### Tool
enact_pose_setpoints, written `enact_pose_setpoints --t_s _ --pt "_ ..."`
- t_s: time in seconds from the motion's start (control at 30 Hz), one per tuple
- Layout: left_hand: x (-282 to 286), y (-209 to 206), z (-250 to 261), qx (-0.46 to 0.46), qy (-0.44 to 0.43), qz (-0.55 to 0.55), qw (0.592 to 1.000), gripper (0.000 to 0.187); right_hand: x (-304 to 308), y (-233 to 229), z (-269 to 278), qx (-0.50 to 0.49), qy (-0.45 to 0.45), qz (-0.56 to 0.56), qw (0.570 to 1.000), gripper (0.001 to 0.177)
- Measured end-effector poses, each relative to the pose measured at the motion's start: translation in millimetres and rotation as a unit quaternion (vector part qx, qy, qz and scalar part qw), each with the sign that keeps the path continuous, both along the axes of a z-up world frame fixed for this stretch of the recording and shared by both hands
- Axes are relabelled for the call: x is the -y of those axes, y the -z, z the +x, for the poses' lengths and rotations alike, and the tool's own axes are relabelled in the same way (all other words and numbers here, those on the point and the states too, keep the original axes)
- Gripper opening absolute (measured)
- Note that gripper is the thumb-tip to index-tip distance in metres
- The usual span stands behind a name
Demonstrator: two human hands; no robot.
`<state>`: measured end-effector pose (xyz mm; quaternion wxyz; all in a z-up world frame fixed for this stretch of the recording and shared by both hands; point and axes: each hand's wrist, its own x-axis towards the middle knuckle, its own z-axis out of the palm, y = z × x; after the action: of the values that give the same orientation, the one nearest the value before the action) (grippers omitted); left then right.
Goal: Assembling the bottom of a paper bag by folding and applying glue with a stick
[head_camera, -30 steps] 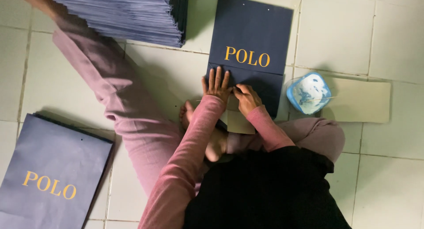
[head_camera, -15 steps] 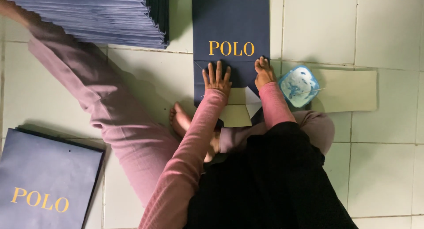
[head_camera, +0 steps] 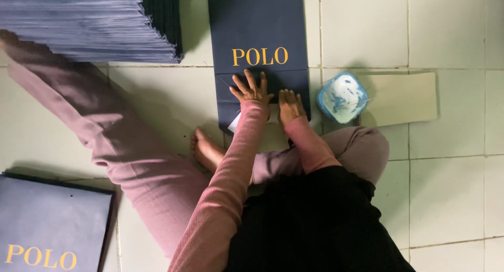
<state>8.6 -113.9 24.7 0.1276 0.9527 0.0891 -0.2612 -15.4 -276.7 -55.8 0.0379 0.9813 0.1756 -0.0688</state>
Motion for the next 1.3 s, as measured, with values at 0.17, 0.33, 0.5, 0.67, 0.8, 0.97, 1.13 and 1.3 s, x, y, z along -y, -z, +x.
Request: enact_pose_setpoints --t_s 0.17,0.33,0.5,0.67,0.8,0.97,1.13,1.3 --pt "-0.6 -10.9 0.3 0.001 0.002 0.004 1.0 0.083 33.4 25.8 70.8 0.072 0.01 -0.024 0.997 0.069" --pt "0.8 -12.6 1.6 -0.007 0.003 0.001 1.0 0.083 45.5 21.3 106.3 0.025 0.04 -0.017 0.999 0.059" --pt "1.5 -12.5 0.0 -0.014 0.002 0.01 1.0 0.083 13.1 -33.3 36.3 -0.088 -0.021 -0.129 0.987 0.067" --pt "-0.5 -22.2 3.3 -0.025 0.015 0.011 1.0 0.081 -1.1 -69.0 -20.4 -0.127 -0.039 -0.107 0.985 0.073" --pt "-3.2 -20.0 3.0 -0.029 0.011 0.009 0.999 0.081 13.3 -13.4 -1.9 -0.074 0.002 -0.104 0.992 0.063" --pt "-6.9 -10.6 7.7 -0.033 0.013 0.001 0.999 0.083 25.5 -15.7 68.5 -0.032 0.01 -0.029 0.999 0.061" --pt "-7.0 -10.8 8.0 -0.029 0.021 0.004 0.999 0.084 41.2 -2.9 109.9 -0.028 0.037 -0.014 0.999 0.058" --pt "-7.4 -11.7 5.5 -0.031 0.023 0.012 0.999 0.084 -1.3 -61.5 43.3 -0.015 -0.01 -0.028 0.999 0.052"
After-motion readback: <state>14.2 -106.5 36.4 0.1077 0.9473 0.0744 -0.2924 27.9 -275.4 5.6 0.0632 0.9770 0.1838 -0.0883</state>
